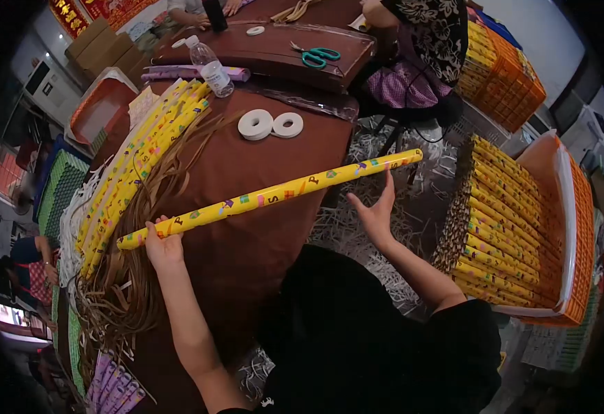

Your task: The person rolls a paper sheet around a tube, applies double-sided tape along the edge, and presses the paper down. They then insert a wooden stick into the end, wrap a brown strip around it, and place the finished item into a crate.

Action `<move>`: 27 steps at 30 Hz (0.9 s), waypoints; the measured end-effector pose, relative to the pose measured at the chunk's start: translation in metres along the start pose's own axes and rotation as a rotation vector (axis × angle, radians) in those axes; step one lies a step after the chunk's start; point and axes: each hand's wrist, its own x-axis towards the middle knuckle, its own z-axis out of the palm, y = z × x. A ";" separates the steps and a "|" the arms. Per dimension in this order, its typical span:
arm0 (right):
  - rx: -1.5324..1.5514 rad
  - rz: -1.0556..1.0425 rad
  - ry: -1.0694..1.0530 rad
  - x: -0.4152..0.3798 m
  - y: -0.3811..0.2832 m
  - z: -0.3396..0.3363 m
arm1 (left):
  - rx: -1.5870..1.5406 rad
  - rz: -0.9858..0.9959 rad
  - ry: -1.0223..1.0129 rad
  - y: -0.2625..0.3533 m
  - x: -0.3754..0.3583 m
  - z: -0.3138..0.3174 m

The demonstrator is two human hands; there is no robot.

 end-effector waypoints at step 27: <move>0.694 0.623 0.595 -0.018 0.130 -0.089 | 1.339 0.785 -1.271 -0.130 -0.163 0.055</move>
